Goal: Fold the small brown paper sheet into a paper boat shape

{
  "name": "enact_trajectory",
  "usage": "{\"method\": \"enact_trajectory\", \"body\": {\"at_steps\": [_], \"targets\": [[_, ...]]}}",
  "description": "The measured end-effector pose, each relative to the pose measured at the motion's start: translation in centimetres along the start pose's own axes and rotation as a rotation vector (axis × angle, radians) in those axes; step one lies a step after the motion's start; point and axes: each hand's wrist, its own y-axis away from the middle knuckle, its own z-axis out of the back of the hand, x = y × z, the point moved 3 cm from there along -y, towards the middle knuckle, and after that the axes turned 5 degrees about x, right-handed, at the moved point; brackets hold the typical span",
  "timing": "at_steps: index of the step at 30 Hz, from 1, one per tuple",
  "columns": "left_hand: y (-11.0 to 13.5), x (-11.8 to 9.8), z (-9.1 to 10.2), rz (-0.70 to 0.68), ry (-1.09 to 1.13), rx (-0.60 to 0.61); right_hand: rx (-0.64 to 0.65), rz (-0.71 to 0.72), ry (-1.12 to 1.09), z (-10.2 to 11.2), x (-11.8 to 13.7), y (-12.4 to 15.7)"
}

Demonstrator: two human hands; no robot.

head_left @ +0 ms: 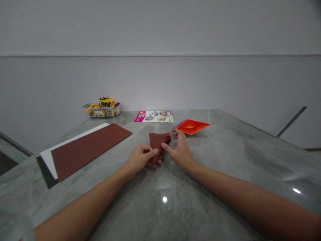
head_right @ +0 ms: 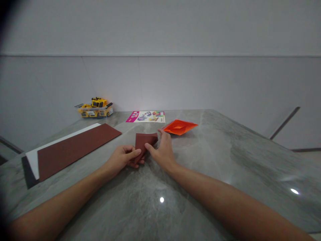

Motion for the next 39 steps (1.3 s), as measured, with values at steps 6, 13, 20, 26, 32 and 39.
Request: {"method": "enact_trajectory", "body": {"at_steps": [6,13,20,26,32,39], "targets": [[0.7,0.4,-1.1,0.082,-0.076,0.169,0.405,0.11,0.118,-0.2,0.2,-0.2],[1.4,0.5,-0.8,0.336,0.234,0.154,0.501,-0.037,-0.018,-1.5,-1.1,-0.2],[1.7,0.6,-0.8,0.427,0.185,0.293,0.542,-0.083,-0.002,-1.7,-0.9,-0.4],[2.2,0.8,-1.2,0.477,0.126,0.332,0.565,-0.071,0.037,-1.7,-0.8,-0.4],[2.5,0.4,-1.5,0.344,0.095,0.343,0.533,-0.058,0.025,-1.3,-0.7,-0.3],[2.9,0.2,-2.0,0.299,0.078,0.409,0.439,-0.021,0.029,-0.4,0.1,0.0]]}}
